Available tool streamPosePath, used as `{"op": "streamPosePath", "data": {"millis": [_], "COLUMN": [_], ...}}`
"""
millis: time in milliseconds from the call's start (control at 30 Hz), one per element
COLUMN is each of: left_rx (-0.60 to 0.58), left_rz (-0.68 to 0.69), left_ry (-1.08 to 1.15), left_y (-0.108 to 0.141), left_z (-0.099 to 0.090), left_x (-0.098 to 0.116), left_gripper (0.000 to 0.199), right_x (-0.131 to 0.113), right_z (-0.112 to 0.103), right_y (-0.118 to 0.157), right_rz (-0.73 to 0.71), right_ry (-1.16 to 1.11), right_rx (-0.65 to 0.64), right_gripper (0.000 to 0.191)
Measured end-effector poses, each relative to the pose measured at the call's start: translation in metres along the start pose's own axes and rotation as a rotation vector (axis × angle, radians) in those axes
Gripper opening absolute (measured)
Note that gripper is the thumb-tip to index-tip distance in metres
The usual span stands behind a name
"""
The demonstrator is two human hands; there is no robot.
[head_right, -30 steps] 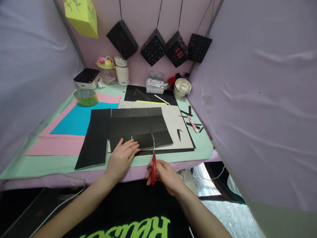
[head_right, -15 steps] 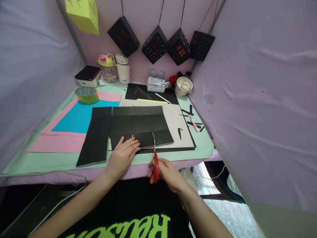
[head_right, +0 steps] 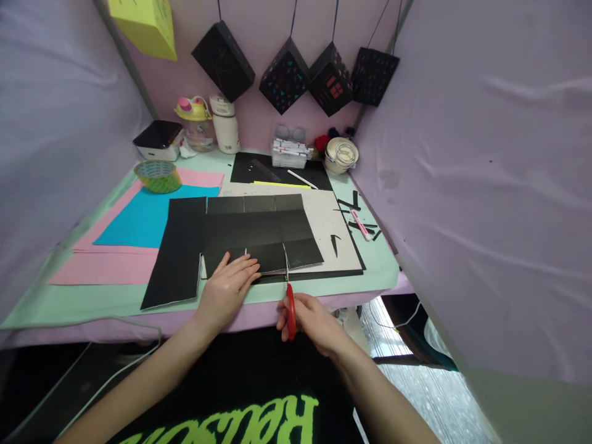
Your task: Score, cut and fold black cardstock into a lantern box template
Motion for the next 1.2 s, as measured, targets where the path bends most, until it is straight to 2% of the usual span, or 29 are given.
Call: {"op": "streamPosePath", "data": {"millis": [567, 833, 1200], "left_rx": [0.020, -0.038, -0.044], "left_rz": [0.008, -0.038, -0.061], "left_ry": [-0.001, -0.004, -0.035], "left_y": [0.001, 0.001, 0.001], "left_z": [-0.001, 0.001, 0.002], "left_x": [0.001, -0.001, -0.001], "left_gripper": [0.019, 0.025, 0.029], "right_x": [0.010, 0.010, 0.013], "right_z": [-0.005, -0.004, -0.002], "right_y": [-0.004, -0.002, -0.003], "right_rz": [-0.044, -0.041, -0.026], "right_ry": [0.035, 0.007, -0.025], "right_rx": [0.014, 0.019, 0.000], "right_gripper": [0.038, 0.039, 0.042]}}
Point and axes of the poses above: each hand's wrist, its own y-axis away from the middle knuckle, its own z-axis out of the palm, x = y × z, the point moved 5 cm from there along -y, towards the middle knuckle, and after that the axes turned 13 degrees about z, right-handed, at the moved point
